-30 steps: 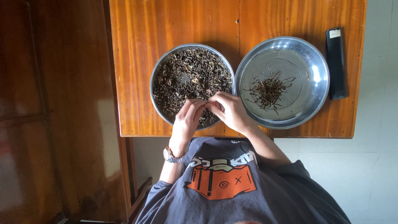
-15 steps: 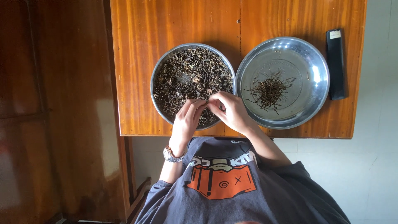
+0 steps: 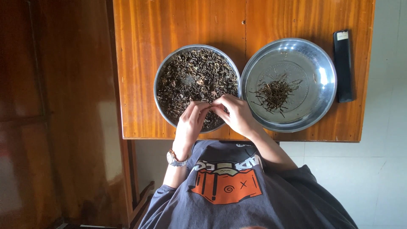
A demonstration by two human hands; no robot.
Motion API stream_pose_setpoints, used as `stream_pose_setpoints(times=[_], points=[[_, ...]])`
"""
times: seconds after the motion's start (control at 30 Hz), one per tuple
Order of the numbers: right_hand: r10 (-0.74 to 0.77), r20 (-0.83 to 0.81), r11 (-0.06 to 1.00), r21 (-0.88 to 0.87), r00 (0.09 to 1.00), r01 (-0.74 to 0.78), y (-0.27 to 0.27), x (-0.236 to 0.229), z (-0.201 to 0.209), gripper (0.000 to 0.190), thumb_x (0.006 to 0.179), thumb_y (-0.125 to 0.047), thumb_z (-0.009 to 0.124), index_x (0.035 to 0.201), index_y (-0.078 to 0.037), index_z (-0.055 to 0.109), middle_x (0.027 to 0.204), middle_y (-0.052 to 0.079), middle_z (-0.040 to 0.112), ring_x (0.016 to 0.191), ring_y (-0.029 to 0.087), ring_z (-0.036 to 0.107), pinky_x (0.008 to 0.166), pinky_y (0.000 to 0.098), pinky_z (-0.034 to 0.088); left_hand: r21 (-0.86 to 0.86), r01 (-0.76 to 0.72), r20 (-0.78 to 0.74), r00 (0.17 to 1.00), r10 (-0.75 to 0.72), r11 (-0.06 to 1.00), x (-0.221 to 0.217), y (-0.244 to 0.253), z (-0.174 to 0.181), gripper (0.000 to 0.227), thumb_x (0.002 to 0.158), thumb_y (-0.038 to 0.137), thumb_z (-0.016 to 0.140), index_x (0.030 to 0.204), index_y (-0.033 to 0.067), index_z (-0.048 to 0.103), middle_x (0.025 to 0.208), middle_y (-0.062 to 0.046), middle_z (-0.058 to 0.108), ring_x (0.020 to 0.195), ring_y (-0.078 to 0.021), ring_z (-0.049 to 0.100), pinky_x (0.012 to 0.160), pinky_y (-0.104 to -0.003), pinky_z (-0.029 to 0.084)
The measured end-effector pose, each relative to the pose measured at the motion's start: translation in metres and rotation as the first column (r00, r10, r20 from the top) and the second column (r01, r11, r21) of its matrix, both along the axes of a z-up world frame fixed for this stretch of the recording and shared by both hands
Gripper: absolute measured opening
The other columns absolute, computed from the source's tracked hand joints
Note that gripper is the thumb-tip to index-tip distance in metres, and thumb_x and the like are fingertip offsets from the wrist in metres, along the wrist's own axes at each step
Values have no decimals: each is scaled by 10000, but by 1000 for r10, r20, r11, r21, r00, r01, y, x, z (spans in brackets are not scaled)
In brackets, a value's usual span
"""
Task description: Manually sorting dried tea leaves by picking out stems and debris and placing them in a separate metal tray.
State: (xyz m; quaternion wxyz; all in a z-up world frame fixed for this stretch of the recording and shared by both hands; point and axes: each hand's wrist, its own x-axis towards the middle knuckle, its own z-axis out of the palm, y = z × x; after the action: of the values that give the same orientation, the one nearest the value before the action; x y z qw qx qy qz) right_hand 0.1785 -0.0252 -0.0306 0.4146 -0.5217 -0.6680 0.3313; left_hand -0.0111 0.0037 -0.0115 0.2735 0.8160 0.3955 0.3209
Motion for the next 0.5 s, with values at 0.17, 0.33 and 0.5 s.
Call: stream_pose_setpoints(times=[0.17, 0.33, 0.5], points=[[-53, 155, 993, 111, 986, 36, -2, -3, -6, 26, 947, -4, 713, 971, 0, 707, 788, 141, 701, 671, 243, 686, 606, 348, 583, -63, -28, -94, 995, 22, 998, -4, -2, -23, 73, 967, -10, 676, 1033, 21, 682, 925, -123, 676, 829, -245, 722, 756, -365, 628], [-119, 229, 976, 206, 966, 71, -10, 4, -15, 66, 952, -93, 774, 991, -109, 723, 823, 37, 682, 711, 198, 695, 583, 302, 572, 35, -15, -172, 985, 21, 999, -17, 11, -34, 129, 943, 80, 739, 950, 44, 615, 807, -85, 569, 732, -279, 668, 643, -381, 576], [-115, 184, 978, 193, 976, 79, -22, 25, -15, 49, 975, -91, 767, 1018, -77, 750, 839, 52, 686, 702, 181, 671, 583, 298, 576, 127, -6, -302, 952, 45, 992, -29, 25, -31, 286, 891, 282, 805, 851, 108, 582, 767, -9, 513, 685, -217, 630, 614, -332, 540]])
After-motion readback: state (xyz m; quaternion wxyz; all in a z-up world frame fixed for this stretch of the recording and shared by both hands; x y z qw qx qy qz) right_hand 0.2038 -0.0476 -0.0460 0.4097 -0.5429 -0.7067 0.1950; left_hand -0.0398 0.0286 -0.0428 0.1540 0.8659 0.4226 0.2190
